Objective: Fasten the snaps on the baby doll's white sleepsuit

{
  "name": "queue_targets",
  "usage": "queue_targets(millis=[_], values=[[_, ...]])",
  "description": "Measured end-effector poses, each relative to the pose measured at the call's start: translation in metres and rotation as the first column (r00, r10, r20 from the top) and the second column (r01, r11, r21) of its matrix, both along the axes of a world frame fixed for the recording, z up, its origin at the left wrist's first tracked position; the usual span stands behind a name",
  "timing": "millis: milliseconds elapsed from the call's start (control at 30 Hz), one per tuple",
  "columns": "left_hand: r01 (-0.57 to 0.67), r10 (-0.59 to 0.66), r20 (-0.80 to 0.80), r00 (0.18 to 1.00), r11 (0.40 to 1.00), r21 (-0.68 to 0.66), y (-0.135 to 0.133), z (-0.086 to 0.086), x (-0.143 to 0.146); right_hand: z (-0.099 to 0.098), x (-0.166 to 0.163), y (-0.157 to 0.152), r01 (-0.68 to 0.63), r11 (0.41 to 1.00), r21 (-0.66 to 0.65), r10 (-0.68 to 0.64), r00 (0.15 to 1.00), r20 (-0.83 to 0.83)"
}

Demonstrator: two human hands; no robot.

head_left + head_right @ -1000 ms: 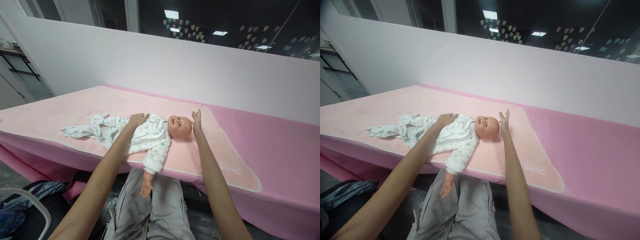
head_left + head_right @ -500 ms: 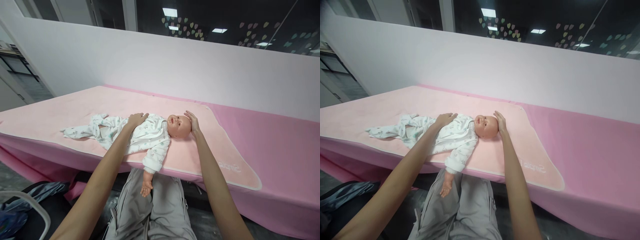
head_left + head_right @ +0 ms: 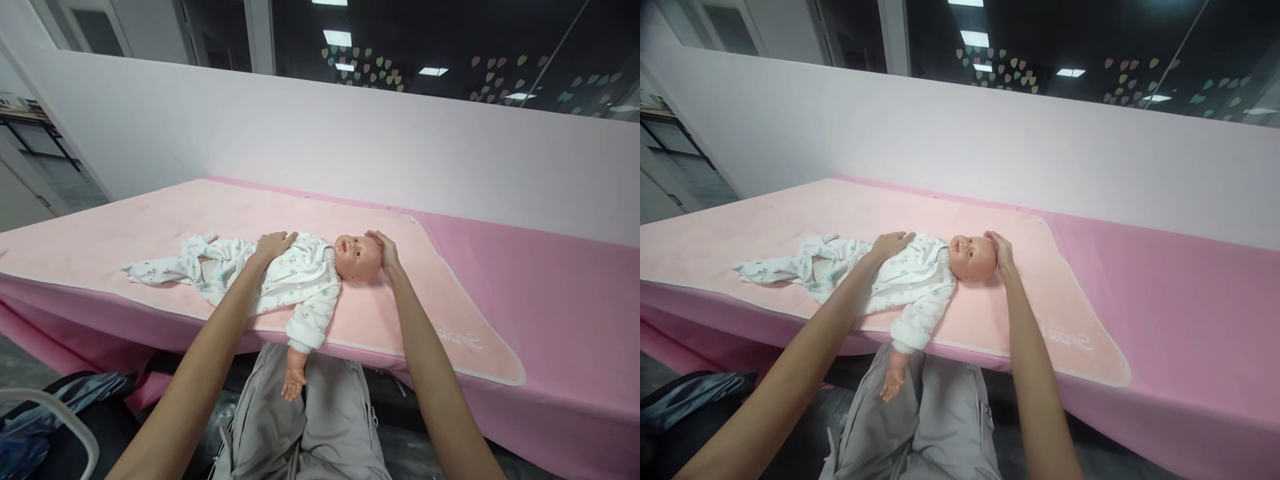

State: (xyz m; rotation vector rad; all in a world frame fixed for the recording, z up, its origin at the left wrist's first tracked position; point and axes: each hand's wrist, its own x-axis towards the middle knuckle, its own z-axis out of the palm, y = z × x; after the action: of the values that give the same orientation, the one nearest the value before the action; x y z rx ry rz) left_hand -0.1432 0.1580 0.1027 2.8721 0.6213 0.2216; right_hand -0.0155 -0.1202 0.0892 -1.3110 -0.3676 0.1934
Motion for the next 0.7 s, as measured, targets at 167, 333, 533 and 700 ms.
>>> queue_targets(millis=[167, 333, 533, 700], values=[[-0.009, 0.009, -0.004, 1.0, 1.0, -0.005, -0.001, 0.001, -0.001, -0.001, -0.001, 0.001, -0.06, 0.997, -0.045, 0.06, 0.998, -0.001], [-0.011, 0.011, -0.001, 1.0, 1.0, -0.007, -0.001, 0.001, -0.001, -0.001, 0.006, 0.0, 0.087, 0.996, 0.032, -0.088, 0.995, 0.046], [-0.006, 0.006, -0.001, 1.0, 1.0, -0.013, -0.001, 0.001, -0.001, -0.001, -0.006, 0.003, -0.07, 0.998, 0.001, 0.07, 0.998, -0.007], [-0.026, 0.026, -0.013, 1.0, 0.999, -0.038, 0.0, 0.001, 0.0, 0.001, -0.002, 0.002, 0.034, 0.996, 0.079, -0.036, 0.999, 0.03]])
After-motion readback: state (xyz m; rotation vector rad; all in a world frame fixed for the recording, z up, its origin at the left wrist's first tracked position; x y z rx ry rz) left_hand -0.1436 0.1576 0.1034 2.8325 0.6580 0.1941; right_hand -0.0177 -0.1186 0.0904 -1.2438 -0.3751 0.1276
